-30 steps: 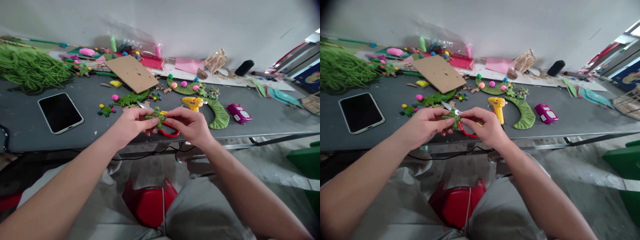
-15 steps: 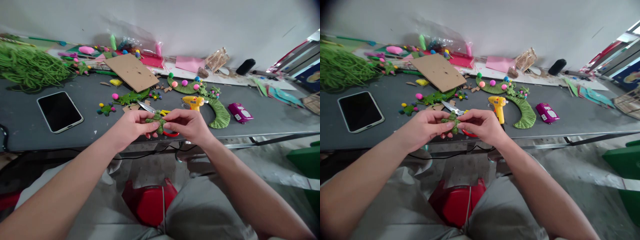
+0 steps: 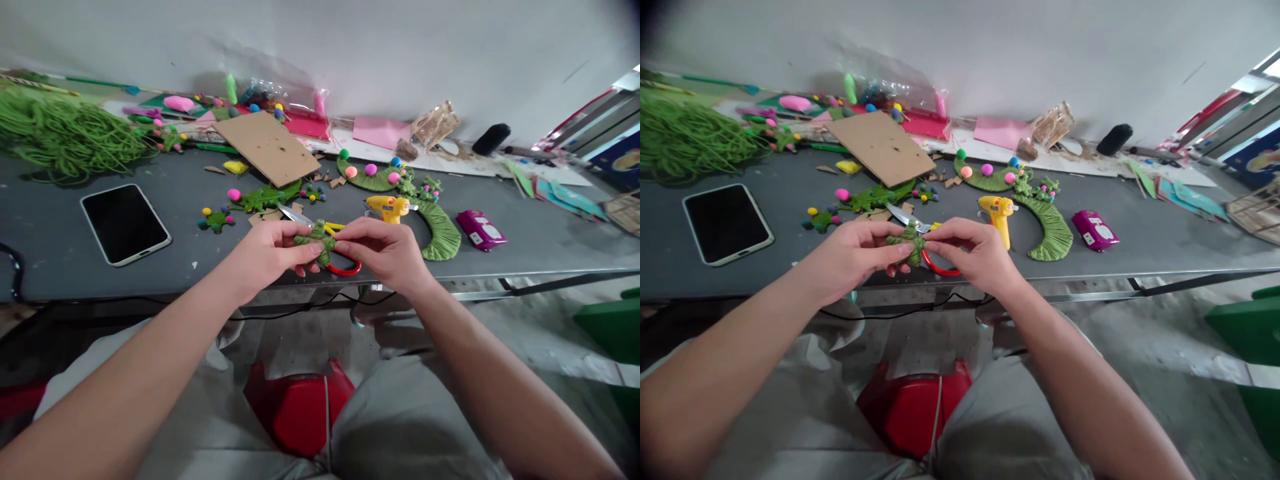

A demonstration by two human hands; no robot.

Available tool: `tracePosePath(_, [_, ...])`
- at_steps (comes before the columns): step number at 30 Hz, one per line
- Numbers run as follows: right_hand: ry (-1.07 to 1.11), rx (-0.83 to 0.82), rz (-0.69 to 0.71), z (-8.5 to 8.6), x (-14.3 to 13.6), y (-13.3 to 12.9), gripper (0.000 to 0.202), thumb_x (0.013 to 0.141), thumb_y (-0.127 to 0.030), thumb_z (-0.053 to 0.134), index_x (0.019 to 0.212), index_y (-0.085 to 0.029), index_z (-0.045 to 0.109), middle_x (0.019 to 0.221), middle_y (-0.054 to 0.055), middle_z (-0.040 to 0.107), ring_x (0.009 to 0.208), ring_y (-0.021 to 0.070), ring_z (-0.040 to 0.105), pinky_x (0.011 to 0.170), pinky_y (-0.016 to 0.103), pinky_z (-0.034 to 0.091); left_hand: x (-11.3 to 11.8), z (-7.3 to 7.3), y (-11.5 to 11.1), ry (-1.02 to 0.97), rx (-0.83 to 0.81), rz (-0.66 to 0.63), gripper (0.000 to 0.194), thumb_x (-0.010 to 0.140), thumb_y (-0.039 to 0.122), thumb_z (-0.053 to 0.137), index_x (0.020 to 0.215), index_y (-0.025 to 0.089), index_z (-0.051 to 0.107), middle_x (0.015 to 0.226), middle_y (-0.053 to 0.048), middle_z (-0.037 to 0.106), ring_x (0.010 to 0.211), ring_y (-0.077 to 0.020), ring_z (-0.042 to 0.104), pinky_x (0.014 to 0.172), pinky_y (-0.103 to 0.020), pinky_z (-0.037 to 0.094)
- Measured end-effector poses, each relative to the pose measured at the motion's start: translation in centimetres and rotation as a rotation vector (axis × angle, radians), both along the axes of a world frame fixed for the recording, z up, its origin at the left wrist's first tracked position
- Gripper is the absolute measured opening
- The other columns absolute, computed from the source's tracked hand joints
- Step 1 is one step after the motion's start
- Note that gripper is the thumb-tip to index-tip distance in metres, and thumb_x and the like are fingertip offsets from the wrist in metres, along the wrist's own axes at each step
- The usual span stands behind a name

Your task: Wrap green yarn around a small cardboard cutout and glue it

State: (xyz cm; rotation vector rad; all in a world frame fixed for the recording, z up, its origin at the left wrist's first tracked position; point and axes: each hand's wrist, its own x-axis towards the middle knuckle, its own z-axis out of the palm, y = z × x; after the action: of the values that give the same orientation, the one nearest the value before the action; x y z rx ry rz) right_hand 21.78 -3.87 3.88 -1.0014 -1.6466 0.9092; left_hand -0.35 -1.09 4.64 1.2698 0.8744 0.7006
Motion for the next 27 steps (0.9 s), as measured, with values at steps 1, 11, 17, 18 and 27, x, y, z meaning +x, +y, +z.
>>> tracePosePath(1, [-0.001, 0.006, 0.003, -0.1, -0.1, 0.0, 0.009, 0.084, -0.023, 0.082, 0.092, -0.021, 0.082, 0.091, 0.003, 0.075, 0.082, 0.0128, 0.069, 0.074, 0.025, 0.056, 0.0, 0.0, 0.0, 0.007, 0.004, 0.001, 0.023, 0.078, 0.024, 0.085, 0.097, 0.015, 0.075, 0.09, -0.002, 0.073, 0.069, -0.0116, 0.07, 0.057, -0.02, 0.048])
tracePosePath(11, [-0.176, 0.158, -0.026, -0.4, -0.7, 0.0, 0.009, 0.088, -0.026, 0.077, 0.095, -0.021, 0.081, 0.092, 0.005, 0.077, 0.083, 0.0157, 0.07, 0.073, 0.029, 0.057, -0.3, 0.0, -0.2, -0.004, -0.107, 0.042, 0.029, 0.072, 0.03, 0.09, 0.093, 0.017, 0.076, 0.086, -0.003, 0.075, 0.069, -0.0137, 0.069, 0.058, -0.022, 0.048])
tracePosePath(17, [-0.218, 0.207, -0.009, -1.5, -1.3, 0.0, 0.013, 0.093, -0.023, 0.071, 0.103, -0.022, 0.079, 0.101, 0.007, 0.078, 0.093, 0.017, 0.072, 0.087, 0.032, 0.059, -0.8, -0.7, -0.1, 0.009, -0.154, 0.064, 0.028, 0.073, 0.036, 0.089, 0.09, 0.018, 0.076, 0.085, -0.003, 0.075, 0.07, -0.0144, 0.07, 0.057, -0.022, 0.05])
tracePosePath(18, [-0.223, 0.205, -0.006, -1.7, -1.5, 0.1, 0.013, 0.094, -0.022, 0.07, 0.104, -0.021, 0.079, 0.102, 0.007, 0.078, 0.094, 0.0169, 0.072, 0.088, 0.032, 0.059, -0.9, -1.0, -0.1, 0.008, -0.159, 0.058, 0.026, 0.075, 0.036, 0.088, 0.09, 0.019, 0.076, 0.085, -0.003, 0.075, 0.071, -0.0143, 0.07, 0.058, -0.022, 0.05])
tracePosePath(27, [-0.28, 0.188, 0.009, -2.1, -2.8, 2.2, 0.027, 0.094, -0.017, 0.069, 0.12, -0.022, 0.074, 0.103, 0.004, 0.078, 0.092, 0.015, 0.072, 0.086, 0.028, 0.06, -2.2, -2.2, 1.8, 0.106, -0.101, 0.071, 0.028, 0.079, 0.033, 0.084, 0.104, 0.023, 0.077, 0.088, -0.003, 0.078, 0.072, -0.0169, 0.072, 0.06, -0.023, 0.058])
